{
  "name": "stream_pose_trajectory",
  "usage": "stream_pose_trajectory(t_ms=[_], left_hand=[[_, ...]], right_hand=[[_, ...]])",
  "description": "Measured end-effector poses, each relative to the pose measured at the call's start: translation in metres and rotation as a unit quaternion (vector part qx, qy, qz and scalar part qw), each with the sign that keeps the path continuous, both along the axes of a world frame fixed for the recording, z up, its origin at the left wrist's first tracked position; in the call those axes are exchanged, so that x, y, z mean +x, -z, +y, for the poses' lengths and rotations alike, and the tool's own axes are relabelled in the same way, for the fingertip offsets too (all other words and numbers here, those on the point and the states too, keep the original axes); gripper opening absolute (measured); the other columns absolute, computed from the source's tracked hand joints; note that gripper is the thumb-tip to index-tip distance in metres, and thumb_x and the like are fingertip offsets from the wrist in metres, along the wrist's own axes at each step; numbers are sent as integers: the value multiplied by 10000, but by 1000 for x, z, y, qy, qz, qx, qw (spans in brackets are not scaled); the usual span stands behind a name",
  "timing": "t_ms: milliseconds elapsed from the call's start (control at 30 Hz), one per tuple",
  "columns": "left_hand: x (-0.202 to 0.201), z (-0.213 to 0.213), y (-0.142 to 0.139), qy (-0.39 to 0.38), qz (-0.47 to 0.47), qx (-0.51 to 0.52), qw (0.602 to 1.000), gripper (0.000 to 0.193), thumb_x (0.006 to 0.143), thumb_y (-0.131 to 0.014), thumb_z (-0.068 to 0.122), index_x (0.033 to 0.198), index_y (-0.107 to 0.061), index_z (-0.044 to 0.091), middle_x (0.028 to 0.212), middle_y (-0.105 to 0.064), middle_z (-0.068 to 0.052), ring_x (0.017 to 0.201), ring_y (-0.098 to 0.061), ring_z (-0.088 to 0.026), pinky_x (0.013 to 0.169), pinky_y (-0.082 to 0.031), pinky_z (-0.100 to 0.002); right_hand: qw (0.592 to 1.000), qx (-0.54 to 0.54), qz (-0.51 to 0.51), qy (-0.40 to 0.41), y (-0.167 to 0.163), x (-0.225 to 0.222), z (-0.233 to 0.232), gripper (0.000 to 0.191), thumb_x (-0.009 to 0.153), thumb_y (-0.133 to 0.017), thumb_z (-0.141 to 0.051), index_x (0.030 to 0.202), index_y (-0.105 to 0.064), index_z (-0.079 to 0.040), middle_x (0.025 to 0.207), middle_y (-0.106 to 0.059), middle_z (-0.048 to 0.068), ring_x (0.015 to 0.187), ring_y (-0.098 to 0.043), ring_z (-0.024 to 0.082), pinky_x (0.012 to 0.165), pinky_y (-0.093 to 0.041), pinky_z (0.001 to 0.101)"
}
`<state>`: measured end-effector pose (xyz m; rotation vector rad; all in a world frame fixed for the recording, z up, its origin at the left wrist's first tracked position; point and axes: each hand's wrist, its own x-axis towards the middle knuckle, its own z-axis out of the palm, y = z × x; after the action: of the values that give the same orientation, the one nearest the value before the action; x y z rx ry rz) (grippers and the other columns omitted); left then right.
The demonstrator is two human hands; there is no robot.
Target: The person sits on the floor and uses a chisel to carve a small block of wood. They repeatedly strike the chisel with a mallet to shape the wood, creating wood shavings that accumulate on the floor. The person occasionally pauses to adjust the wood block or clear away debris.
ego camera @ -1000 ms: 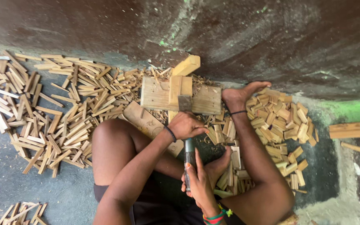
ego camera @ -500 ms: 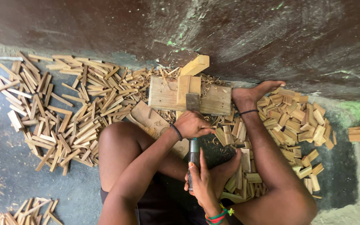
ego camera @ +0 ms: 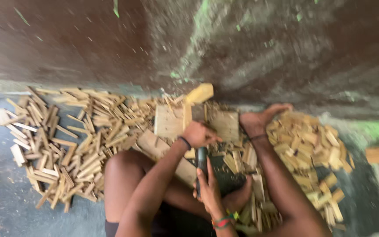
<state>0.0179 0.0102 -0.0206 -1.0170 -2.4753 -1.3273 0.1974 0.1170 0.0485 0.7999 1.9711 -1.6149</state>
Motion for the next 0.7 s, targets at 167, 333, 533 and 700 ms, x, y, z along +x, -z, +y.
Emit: stream_pose_trajectory(t_ms=[167, 333, 533, 700], left_hand=[[3, 1, -21, -14, 31, -40, 999, 331, 910, -714, 450, 758, -761, 160, 710, -722, -71, 695, -699, -301, 652, -547, -440], [12, 29, -53, 3, 94, -5, 996, 331, 906, -688, 470, 778, -754, 171, 697, -721, -65, 668, -701, -286, 646, -561, -429], [33, 57, -65, 45, 40, -45, 997, 369, 920, -695, 490, 761, -749, 161, 673, -713, -79, 604, -700, -294, 575, -548, -432], [56, 43, -63, 68, 9, -94, 993, 353, 931, -683, 485, 790, -779, 176, 661, -712, -85, 588, -699, -288, 562, -554, -422]], right_hand=[[996, -73, 50, 24, 1, 1, 15, 649, 992, -547, -359, 1605, -336, -349, 649, -578, 40, 396, -500, 105, 318, -347, 230], [981, -149, 106, 57, -13, 15, 38, 642, 998, -540, -364, 1604, -330, -329, 694, -589, 76, 383, -494, 120, 305, -348, 234], [984, -138, 50, 99, -27, 42, 63, 631, 967, -526, -353, 1568, -336, -364, 686, -603, 117, 357, -505, 164, 273, -327, 251], [992, -108, 39, 44, -42, 63, 64, 637, 983, -547, -303, 1591, -356, -339, 673, -596, 84, 367, -493, 136, 290, -329, 229]])
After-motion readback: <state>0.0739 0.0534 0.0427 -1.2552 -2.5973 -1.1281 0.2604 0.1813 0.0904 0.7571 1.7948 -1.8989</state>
